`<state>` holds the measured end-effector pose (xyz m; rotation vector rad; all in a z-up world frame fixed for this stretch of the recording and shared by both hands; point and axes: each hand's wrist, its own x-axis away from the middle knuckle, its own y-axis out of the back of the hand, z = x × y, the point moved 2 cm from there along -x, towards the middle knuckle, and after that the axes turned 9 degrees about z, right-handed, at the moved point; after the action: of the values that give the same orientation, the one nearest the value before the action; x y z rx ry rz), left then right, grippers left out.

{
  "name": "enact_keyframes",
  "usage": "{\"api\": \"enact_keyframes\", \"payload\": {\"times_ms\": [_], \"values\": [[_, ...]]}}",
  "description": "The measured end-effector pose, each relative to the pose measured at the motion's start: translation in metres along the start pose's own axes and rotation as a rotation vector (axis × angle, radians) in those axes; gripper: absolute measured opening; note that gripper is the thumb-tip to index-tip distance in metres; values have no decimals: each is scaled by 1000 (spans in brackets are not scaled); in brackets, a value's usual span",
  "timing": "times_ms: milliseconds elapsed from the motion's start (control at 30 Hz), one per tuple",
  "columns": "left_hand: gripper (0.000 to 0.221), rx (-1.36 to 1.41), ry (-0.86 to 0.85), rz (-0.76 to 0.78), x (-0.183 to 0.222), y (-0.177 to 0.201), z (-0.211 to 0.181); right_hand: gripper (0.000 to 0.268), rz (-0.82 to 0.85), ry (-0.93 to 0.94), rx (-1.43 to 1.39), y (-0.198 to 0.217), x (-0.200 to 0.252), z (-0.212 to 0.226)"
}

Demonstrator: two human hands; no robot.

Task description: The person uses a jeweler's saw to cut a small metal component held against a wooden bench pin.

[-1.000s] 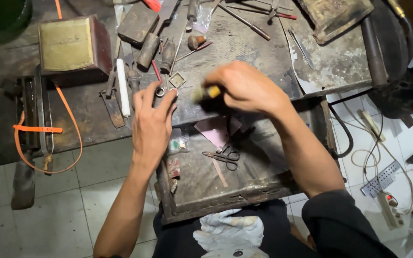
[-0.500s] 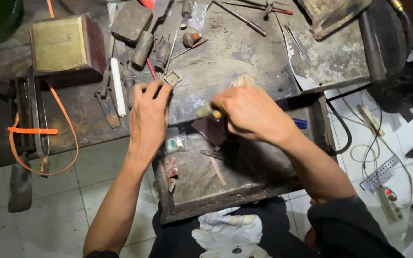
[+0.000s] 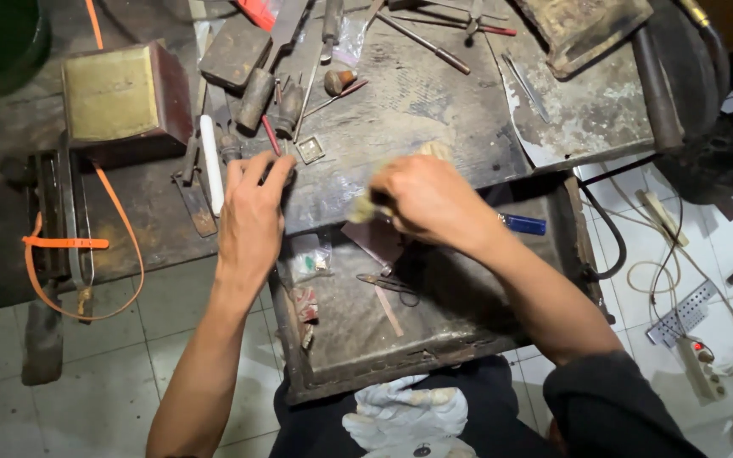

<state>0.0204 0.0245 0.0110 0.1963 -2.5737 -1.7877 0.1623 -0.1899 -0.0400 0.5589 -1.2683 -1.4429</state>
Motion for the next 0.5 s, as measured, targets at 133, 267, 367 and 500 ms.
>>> {"api": "enact_keyframes", "payload": {"times_ms": [133, 267, 367, 500], "values": [[35, 47, 17, -72, -1, 0, 10, 19, 62, -28, 92, 56, 22, 36], [29, 83, 47, -167, -4, 19, 3, 34, -130, 471, -138, 12, -30, 47], [26, 102, 44, -180, -1, 21, -1, 31, -133, 533, -262, 21, -12, 41], [24, 202, -19, -139, -1, 20, -13, 20, -79, 39, 225, 42, 51, 24]]}}
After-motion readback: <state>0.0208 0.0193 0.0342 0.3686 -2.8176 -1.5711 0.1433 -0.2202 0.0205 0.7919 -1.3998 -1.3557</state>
